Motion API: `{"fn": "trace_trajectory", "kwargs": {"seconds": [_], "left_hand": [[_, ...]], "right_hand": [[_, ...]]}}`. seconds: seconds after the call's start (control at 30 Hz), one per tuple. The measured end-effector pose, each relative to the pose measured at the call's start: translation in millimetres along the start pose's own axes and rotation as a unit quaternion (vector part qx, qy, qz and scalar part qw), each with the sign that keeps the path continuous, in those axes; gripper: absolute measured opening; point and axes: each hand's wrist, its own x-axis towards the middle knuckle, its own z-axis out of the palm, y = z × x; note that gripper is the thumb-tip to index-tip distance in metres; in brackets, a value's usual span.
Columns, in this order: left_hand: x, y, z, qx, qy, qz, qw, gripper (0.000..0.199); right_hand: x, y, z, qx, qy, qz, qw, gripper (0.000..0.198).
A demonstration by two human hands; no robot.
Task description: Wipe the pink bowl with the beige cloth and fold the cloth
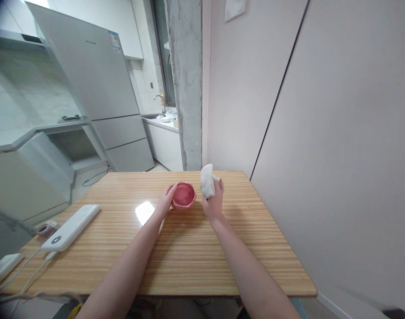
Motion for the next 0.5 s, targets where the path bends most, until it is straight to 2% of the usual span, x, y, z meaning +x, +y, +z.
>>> {"fn": "trace_trajectory", "kwargs": {"seconds": [0.03,0.13,0.2,0.33,0.43,0.5], "left_hand": [[-1.0,0.2,1.3,-0.001,-0.006,0.001,1.000,0.037],[-1.8,-1.7,4.1,-0.003,-0.016,0.014,1.000,0.033],[-0.3,-4.4,3.9,-0.014,0.016,0.005,1.000,0.033],[3.0,-6.9,1.8,-0.095,0.095,-0.051,0.990,0.037],[-0.6,-2.0,5.4,-0.176,0.097,-0.073,0.977,0.038],[-6.1,4.4,9.5,-0.218,0.060,-0.092,0.970,0.041]], "right_hand": [[1.3,0.8,0.4,-0.005,-0.019,-0.015,1.000,0.049],[2.6,-1.5,5.5,-0.014,-0.153,-0.057,0.986,0.049],[0.8,-4.6,10.0,-0.022,-0.200,-0.048,0.978,0.045],[-6.1,-15.8,18.3,0.042,-0.245,-0.033,0.968,0.048],[-9.0,-28.8,21.4,0.084,-0.255,-0.034,0.963,0.051],[-8.1,-34.5,19.1,0.089,-0.223,-0.030,0.970,0.043]]}}
